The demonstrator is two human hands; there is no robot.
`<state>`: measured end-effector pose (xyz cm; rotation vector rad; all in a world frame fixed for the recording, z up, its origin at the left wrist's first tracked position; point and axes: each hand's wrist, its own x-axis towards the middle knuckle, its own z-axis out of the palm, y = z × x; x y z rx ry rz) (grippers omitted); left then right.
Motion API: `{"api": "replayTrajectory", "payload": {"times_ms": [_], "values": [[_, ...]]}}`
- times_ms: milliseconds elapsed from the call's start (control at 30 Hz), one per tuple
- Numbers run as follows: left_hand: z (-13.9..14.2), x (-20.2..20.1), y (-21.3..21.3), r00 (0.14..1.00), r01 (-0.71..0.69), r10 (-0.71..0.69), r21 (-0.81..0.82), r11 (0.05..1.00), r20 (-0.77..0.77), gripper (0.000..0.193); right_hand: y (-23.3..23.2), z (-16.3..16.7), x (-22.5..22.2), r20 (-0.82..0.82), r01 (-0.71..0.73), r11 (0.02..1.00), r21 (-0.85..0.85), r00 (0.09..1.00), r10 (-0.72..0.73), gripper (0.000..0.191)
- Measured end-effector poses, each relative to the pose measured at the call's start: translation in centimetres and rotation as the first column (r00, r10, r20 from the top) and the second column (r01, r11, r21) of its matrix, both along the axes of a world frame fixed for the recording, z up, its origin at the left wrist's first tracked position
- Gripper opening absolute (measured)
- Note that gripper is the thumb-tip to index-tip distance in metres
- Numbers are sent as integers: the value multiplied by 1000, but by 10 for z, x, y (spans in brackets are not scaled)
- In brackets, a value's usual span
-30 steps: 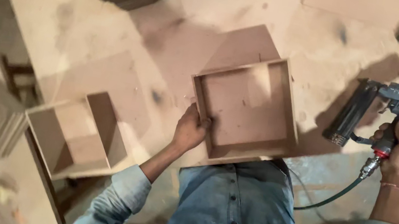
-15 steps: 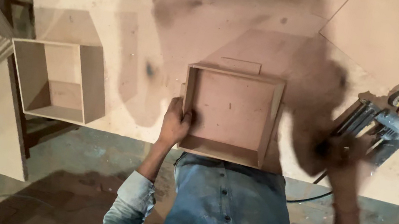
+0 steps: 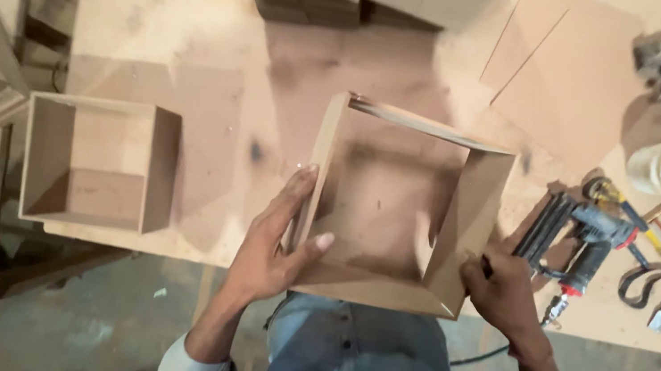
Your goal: The person assembles small wooden boxes by applying glue to wooden pieces and using a nail gun to fasten them together. The person repeatedly picks up pieces, applies glue, aligns them, and nails them to form box structures.
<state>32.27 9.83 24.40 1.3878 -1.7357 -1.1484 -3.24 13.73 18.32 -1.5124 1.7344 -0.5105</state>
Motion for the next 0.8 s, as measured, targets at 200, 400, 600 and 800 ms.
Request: {"api": "replayTrajectory", "payload": {"times_ms": [200, 400, 600, 800], "values": [[51, 51, 13, 971, -64, 50, -54, 996, -232, 92, -9, 75, 63, 50, -15, 984, -177, 998, 25, 26], [48, 106, 52, 877, -214, 181, -24, 977, -446, 93, -24, 109, 115, 33, -116, 947, -299, 991, 132, 30], [50, 140, 84, 781, -384, 307, -31, 923, -544, 98, -38, 123, 153, 62, -229, 905, -359, 961, 268, 20], [46, 162, 107, 569, -513, 429, 105, 852, -702, 103, -60, 117, 178, 279, -268, 867, -420, 871, 404, 40]]}}
